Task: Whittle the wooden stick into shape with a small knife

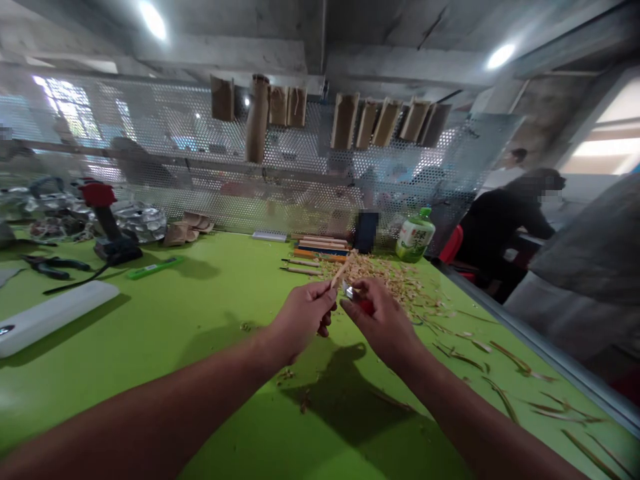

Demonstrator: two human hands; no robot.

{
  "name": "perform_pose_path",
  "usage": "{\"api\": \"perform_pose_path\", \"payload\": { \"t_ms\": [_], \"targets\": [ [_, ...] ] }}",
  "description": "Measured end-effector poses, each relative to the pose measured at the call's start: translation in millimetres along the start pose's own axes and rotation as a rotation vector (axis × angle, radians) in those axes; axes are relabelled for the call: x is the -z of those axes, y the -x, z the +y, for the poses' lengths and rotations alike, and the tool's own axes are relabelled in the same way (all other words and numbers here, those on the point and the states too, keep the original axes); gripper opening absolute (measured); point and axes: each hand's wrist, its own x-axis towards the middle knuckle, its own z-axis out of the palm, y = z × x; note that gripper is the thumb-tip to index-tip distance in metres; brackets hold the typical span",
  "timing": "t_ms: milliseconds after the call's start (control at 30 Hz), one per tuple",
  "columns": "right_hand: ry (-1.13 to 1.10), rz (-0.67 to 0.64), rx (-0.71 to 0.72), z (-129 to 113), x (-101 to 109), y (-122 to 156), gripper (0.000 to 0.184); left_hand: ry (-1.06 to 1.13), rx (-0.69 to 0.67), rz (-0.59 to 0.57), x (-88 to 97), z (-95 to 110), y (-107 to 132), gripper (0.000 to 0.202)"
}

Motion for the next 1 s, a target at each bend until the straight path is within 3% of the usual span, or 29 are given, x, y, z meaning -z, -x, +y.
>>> {"api": "perform_pose_path", "payload": {
  "t_ms": [167, 467, 1000],
  "targets": [
    [-0.029, -0.09, 0.126, -2, -2, 3, 0.032, -0.089, -0.17, -0.018, 1.1, -3, -4, 0.024],
    [-0.098, -0.097, 0.128, -10, 4, 6, 0.029, -0.155, -0.368, -0.06, 2.3, -5, -7, 0.029],
    [-0.073, -0.082, 0.123, -10, 4, 6, 0.033, -0.176, -0.357, -0.036, 0.8, -3, -6, 0.032]
  ]
}}
